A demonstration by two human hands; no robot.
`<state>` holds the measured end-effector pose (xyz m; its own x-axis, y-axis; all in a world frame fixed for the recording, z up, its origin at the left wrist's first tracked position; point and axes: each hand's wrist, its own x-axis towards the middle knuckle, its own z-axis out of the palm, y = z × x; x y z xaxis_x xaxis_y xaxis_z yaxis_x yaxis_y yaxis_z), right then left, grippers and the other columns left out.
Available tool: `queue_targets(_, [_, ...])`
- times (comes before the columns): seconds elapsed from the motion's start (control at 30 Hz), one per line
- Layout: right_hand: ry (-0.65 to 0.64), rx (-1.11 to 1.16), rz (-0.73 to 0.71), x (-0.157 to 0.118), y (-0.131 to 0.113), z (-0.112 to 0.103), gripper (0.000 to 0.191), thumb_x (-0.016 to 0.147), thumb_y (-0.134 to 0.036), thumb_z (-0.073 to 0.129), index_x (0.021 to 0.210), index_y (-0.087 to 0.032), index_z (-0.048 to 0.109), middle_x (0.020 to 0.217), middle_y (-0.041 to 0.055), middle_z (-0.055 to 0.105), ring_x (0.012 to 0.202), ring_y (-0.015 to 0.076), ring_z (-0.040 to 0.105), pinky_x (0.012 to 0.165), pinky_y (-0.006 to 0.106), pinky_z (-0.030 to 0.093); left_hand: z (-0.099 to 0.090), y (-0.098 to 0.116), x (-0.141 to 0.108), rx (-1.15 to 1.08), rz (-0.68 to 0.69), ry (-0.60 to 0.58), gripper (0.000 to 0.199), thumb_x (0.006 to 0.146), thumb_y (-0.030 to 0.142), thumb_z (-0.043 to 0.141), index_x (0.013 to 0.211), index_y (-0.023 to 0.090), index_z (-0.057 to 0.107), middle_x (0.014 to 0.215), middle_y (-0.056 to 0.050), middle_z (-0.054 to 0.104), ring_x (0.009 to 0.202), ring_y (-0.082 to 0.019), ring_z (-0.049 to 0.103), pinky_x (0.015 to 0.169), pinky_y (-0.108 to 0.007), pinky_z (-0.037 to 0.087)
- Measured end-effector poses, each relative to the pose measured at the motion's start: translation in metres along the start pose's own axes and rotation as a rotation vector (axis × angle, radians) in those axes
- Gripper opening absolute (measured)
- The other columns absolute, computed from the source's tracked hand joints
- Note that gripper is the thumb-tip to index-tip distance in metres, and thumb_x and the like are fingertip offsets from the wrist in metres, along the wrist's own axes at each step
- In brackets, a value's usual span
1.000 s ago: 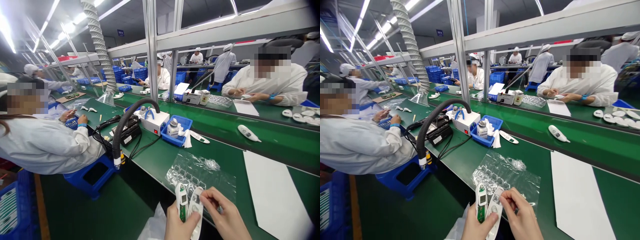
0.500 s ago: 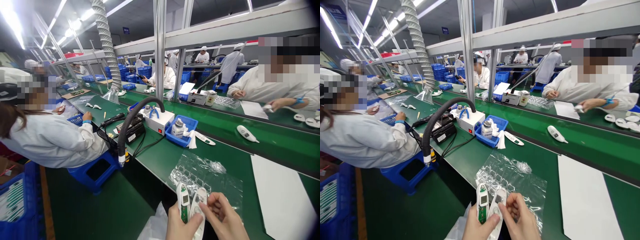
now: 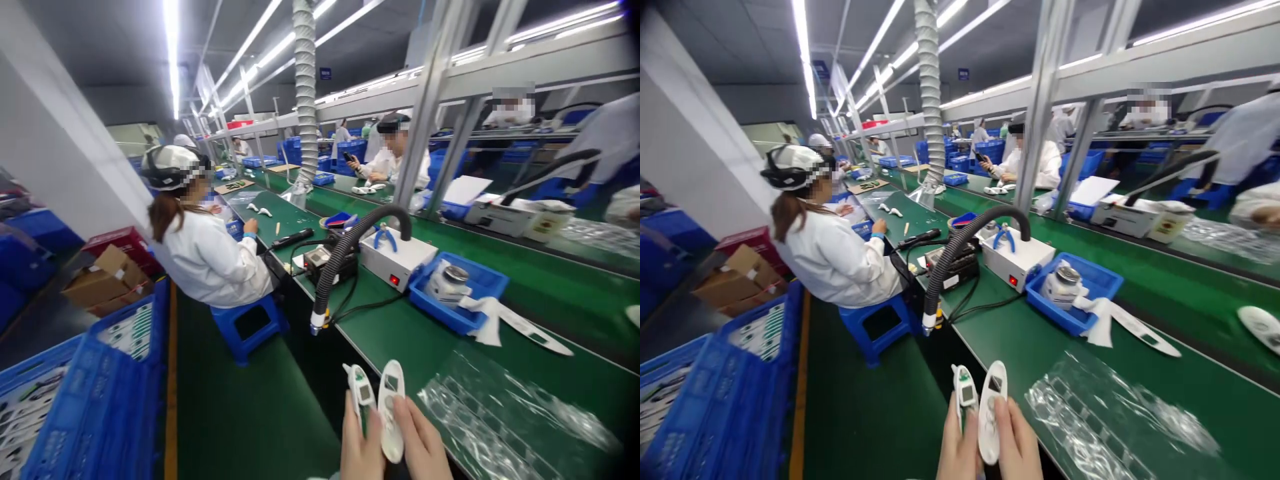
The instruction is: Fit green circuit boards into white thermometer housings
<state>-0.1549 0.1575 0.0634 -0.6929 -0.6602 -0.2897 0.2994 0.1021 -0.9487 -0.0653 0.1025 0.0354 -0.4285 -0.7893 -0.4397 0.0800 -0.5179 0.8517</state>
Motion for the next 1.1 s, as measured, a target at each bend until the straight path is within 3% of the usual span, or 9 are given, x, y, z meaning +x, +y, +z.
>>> queue_targets(0.07, [-0.115,-0.006,0.014,0.026,0.004,0.036,0.047,0.072,-0.064,0.062,0.07,-0.017,0.057,0.058,0.0023,0.064,0.047,0.0146,0.057,0.045,0.023,0.045,-0.021,0.011,0.021,-0.142,-0.013,0.101,0.063,0.072,0.069,0.058,0.104,0.015,0.059,0.066,-0.002,0.059,0.052,-0.013,0.051,0.045,-0.021,0.035])
queue_targets(0.1, [-0.163,-0.004,0.029,0.039,0.006,0.055,0.05,0.071,-0.066,0.061,0.07,-0.017,0.056,0.052,0.0007,0.061,0.039,0.0122,0.05,0.037,0.022,0.039,-0.032,0.019,0.03,-0.187,0.001,0.134,0.062,0.075,0.072,0.05,0.099,0.015,0.058,0.059,0.001,0.053,0.044,-0.01,0.043,0.04,-0.021,0.029])
queue_targets(0.2, [-0.235,-0.011,0.069,0.065,0.015,0.11,0.056,0.065,-0.071,0.062,0.067,-0.016,0.054,0.042,-0.0022,0.052,0.029,0.0074,0.037,0.03,0.018,0.021,-0.06,0.043,0.054,-0.274,0.082,0.188,0.06,0.078,0.074,0.044,0.083,0.015,0.053,0.059,0.003,0.05,0.044,-0.007,0.04,0.04,-0.019,0.027])
queue_targets(0.3, [-0.25,-0.011,0.086,0.073,0.026,0.137,0.059,0.065,-0.074,0.058,0.06,-0.015,0.052,0.039,-0.0024,0.049,0.029,0.0058,0.035,0.031,0.017,0.018,-0.072,0.056,0.069,-0.336,0.101,0.216,0.058,0.077,0.073,0.047,0.078,0.015,0.049,0.059,0.003,0.047,0.047,-0.006,0.042,0.041,-0.017,0.028])
queue_targets(0.43, [-0.201,0.01,0.083,0.069,0.031,0.125,0.06,0.069,-0.075,0.055,0.059,-0.016,0.051,0.039,-0.0016,0.05,0.03,0.0055,0.033,0.032,0.018,0.018,-0.057,0.055,0.077,-0.332,0.091,0.136,0.054,0.08,0.069,0.047,0.076,0.015,0.05,0.053,0.004,0.045,0.042,-0.005,0.037,0.038,-0.017,0.021])
queue_targets(0.57, [-0.163,0.035,0.074,0.068,0.028,0.107,0.057,0.071,-0.072,0.057,0.058,-0.016,0.05,0.039,-0.0008,0.051,0.031,0.0065,0.037,0.032,0.019,0.022,-0.037,0.054,0.076,-0.324,0.085,0.07,0.051,0.082,0.066,0.048,0.074,0.016,0.051,0.051,0.005,0.043,0.041,-0.006,0.036,0.037,-0.018,0.021])
queue_targets(0.83, [-0.312,0.094,0.092,0.061,0.033,0.131,0.05,0.07,-0.065,0.064,0.07,-0.016,0.056,0.041,-0.0027,0.052,0.032,0.0092,0.045,0.031,0.017,0.021,-0.062,0.053,0.073,-0.329,0.106,0.17,0.06,0.078,0.075,0.043,0.069,0.016,0.049,0.048,0.004,0.043,0.039,-0.006,0.036,0.036,-0.017,0.022])
queue_targets(1.0, [-0.342,0.17,0.143,0.059,0.03,0.106,0.052,0.068,-0.064,0.067,0.062,-0.014,0.055,0.048,-0.0002,0.056,0.029,0.0024,0.033,0.03,0.015,0.014,-0.058,0.05,0.078,-0.28,0.093,0.122,0.056,0.077,0.071,0.049,0.066,0.015,0.05,0.051,0.004,0.044,0.039,-0.006,0.036,0.035,-0.017,0.018])
queue_targets(1.1, [-0.332,0.246,0.224,0.053,0.022,0.082,0.051,0.07,-0.064,0.066,0.066,-0.013,0.061,0.057,0.0022,0.059,0.034,0.0039,0.037,0.031,0.017,0.022,-0.051,0.051,0.079,-0.269,0.053,0.095,0.056,0.078,0.07,0.049,0.072,0.014,0.053,0.054,0.004,0.044,0.04,-0.005,0.036,0.035,-0.017,0.019])
